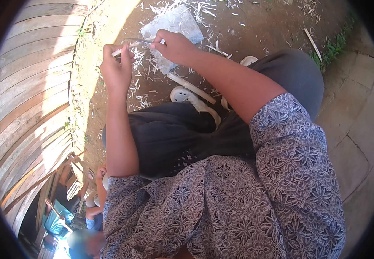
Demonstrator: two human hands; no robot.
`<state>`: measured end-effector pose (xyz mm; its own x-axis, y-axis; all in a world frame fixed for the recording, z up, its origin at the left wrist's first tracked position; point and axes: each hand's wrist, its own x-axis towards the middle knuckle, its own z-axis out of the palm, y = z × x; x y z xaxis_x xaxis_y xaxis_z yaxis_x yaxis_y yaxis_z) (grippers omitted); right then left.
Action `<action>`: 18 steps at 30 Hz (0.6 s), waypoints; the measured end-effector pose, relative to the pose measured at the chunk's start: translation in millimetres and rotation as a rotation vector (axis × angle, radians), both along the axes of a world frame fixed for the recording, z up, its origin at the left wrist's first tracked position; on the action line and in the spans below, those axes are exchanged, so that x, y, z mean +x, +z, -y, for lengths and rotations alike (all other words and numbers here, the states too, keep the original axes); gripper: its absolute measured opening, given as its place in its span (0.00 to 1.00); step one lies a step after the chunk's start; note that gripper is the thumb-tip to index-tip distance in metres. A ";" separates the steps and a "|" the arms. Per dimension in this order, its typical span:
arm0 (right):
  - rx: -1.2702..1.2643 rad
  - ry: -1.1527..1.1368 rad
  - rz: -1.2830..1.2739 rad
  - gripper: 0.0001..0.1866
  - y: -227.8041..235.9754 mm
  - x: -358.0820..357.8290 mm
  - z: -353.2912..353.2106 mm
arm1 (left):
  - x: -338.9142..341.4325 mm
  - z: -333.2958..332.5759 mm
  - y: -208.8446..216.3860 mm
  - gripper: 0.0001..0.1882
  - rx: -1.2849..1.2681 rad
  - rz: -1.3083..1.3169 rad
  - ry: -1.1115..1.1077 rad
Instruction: The person sits cross-legged on the ground and uses a knife to peel thin strips from a piece of bamboo. They hold the bamboo in their left hand and scrape the knife along its length with their right hand, producing a pile of white shavings on the ground.
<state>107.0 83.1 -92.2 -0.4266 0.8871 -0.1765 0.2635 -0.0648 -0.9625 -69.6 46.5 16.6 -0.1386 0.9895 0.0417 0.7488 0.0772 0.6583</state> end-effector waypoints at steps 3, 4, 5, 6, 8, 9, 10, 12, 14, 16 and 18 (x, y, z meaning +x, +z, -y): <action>0.056 -0.032 0.020 0.14 -8.1 5.3 2.0 | 0.3 0.5 2.8 0.11 0.002 -0.050 -0.042; 0.026 -0.027 0.035 0.14 -10.2 7.5 2.3 | 0.3 0.7 4.2 0.11 0.003 -0.075 -0.061; -0.003 -0.019 0.050 0.14 -8.8 9.7 2.1 | 1.0 1.0 6.0 0.11 0.000 -0.070 -0.049; -0.032 -0.012 0.065 0.15 -7.9 12.5 2.4 | 1.9 1.1 7.6 0.11 -0.003 -0.065 -0.037; -0.007 -0.051 0.284 0.15 -60.7 40.9 5.7 | 3.9 1.8 7.3 0.11 -0.027 -0.040 0.001; 0.012 -0.078 0.390 0.15 -79.2 48.9 2.8 | 1.7 -0.2 3.1 0.11 -0.038 -0.024 0.026; 0.033 -0.096 0.376 0.15 -76.7 44.9 0.0 | -4.1 -3.4 -0.6 0.11 -0.048 -0.011 0.052; 0.066 -0.103 0.357 0.15 -58.0 44.4 3.1 | -5.3 -0.9 1.3 0.11 -0.031 -0.028 0.053; -0.035 -0.144 0.261 0.16 -29.8 37.3 -4.7 | -0.2 -5.6 6.6 0.11 -0.020 -0.081 0.015; -0.099 -0.150 0.146 0.16 -10.0 21.2 -6.5 | 0.6 -6.1 3.5 0.12 0.008 -0.103 0.021; -0.131 -0.104 0.017 0.16 3.5 6.1 -1.8 | 0.4 -6.1 2.6 0.12 0.016 -0.099 0.039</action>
<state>113.1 84.9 -88.7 -0.3292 0.8953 -0.2999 0.2653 -0.2171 -0.9394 -69.2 52.6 19.3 -0.1712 0.9826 0.0726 0.8072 0.0976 0.5822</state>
